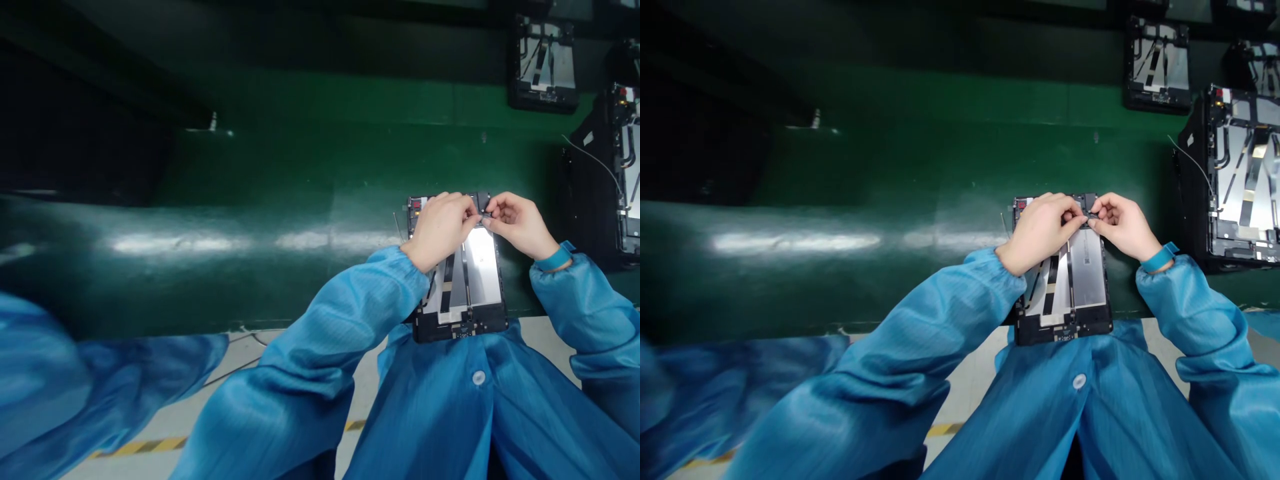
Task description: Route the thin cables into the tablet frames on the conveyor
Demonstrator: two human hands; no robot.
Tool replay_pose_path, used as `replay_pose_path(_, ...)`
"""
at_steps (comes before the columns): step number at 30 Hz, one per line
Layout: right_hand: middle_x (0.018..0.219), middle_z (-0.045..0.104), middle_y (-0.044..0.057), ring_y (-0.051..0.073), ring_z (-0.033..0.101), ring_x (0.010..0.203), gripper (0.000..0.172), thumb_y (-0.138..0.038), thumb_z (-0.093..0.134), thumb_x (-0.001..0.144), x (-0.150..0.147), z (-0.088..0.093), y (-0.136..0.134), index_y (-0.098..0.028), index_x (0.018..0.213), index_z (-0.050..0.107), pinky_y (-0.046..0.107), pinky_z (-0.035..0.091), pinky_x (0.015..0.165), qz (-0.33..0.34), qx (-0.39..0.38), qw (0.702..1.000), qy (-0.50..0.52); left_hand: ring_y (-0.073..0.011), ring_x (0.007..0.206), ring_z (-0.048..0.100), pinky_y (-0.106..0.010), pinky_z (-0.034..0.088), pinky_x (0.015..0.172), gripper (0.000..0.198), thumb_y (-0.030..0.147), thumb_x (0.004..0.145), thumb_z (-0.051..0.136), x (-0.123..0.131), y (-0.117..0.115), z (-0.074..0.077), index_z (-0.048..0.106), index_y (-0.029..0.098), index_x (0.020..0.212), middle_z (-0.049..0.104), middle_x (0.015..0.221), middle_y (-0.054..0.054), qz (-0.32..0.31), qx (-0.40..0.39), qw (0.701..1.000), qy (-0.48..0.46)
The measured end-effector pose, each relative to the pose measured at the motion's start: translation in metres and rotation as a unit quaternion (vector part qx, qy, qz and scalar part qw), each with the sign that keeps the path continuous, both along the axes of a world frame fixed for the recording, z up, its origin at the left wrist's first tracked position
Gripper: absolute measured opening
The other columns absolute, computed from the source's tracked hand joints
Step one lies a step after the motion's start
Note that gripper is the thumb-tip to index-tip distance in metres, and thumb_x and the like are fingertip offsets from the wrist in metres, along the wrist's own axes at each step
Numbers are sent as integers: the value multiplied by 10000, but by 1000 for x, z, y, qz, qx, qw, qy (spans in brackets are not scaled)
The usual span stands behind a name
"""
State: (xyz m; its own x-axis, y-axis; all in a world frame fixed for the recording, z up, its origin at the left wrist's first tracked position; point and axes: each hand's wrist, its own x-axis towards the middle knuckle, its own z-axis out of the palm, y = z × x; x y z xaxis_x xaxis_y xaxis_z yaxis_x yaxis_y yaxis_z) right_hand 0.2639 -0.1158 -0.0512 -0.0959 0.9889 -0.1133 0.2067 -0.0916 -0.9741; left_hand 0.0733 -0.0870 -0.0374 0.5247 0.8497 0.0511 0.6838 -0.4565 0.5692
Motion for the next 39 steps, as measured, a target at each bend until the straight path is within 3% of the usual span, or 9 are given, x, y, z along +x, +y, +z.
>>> replay_pose_path(7, 746, 574, -32, 116, 516, 664, 238, -285, 768, 681, -5, 6, -1, -212, 828, 595, 273, 433, 608, -1, 14, 999, -36, -243, 879, 624, -398, 502, 864, 122, 235, 952, 610, 4, -1, -1, 698, 176, 890, 673, 832, -58, -2, -9, 1000, 8)
replay_pose_path(11, 707, 513, -60, 101, 470, 629, 232, -213, 729, 647, -8, 7, 2, -216, 829, 585, 260, 393, 592, -4, 24, 997, -78, -255, 966, 627, -399, 517, 893, 151, 209, 935, 594, -5, -2, 9, 695, 162, 1037, 664, 1012, -96, 3, 16, 1000, -10)
replay_pose_path(14, 726, 508, -62, 99, 472, 628, 269, -212, 722, 640, -6, 5, 4, -226, 862, 570, 251, 400, 587, -45, 22, 998, -45, -244, 975, 622, -378, 523, 879, 283, 156, 919, 538, -37, -5, 17, 667, 161, 1171, 645, 1066, -103, 93, 64, 993, -24)
replay_pose_path(16, 756, 516, -52, 104, 491, 645, 244, -245, 702, 680, -6, 7, 3, -239, 867, 545, 254, 430, 604, -102, 34, 994, -7, -217, 853, 618, -353, 518, 798, 289, 128, 895, 502, -69, -11, 16, 676, 167, 1122, 644, 921, -66, 141, 64, 988, -15)
replay_pose_path(18, 772, 529, -42, 112, 517, 668, 202, -256, 684, 720, -11, 14, -3, -244, 867, 545, 260, 455, 631, -122, 51, 991, 2, -187, 718, 596, -317, 492, 696, 260, 132, 868, 504, -100, -22, 9, 692, 181, 1041, 607, 755, -15, 107, 20, 994, 2)
replay_pose_path(22, 801, 629, -17, 115, 545, 654, 132, -205, 660, 786, -41, 40, -18, -220, 913, 629, 262, 447, 625, 30, 68, 994, -78, -150, 629, 599, -267, 448, 624, 210, 138, 856, 551, -132, -53, -6, 696, 208, 991, 622, 695, 25, -59, -56, 996, 36)
replay_pose_path(26, 807, 694, -20, 109, 560, 625, 174, -100, 631, 780, -81, 56, -24, -212, 907, 668, 261, 453, 660, 209, 90, 958, -173, -177, 652, 640, -283, 442, 617, 226, 156, 892, 576, -127, -69, -9, 658, 193, 1100, 689, 764, -1, -41, -2, 996, 83)
replay_pose_path(35, 716, 663, -27, 129, 592, 632, 125, -97, 625, 801, -97, 40, -32, -218, 820, 647, 260, 465, 673, 186, 116, 949, -228, -219, 809, 709, -324, 486, 731, 229, 209, 989, 507, -109, -61, -17, 700, 194, 1111, 755, 868, -70, 16, 129, 986, 100)
replay_pose_path(39, 729, 658, -25, 133, 602, 660, 134, -82, 627, 791, -98, 38, -35, -211, 819, 645, 260, 468, 695, 194, 117, 947, -229, -201, 720, 658, -323, 450, 672, 273, 244, 1022, 484, -112, -60, -23, 747, 200, 962, 701, 737, -62, -6, 157, 985, 77)
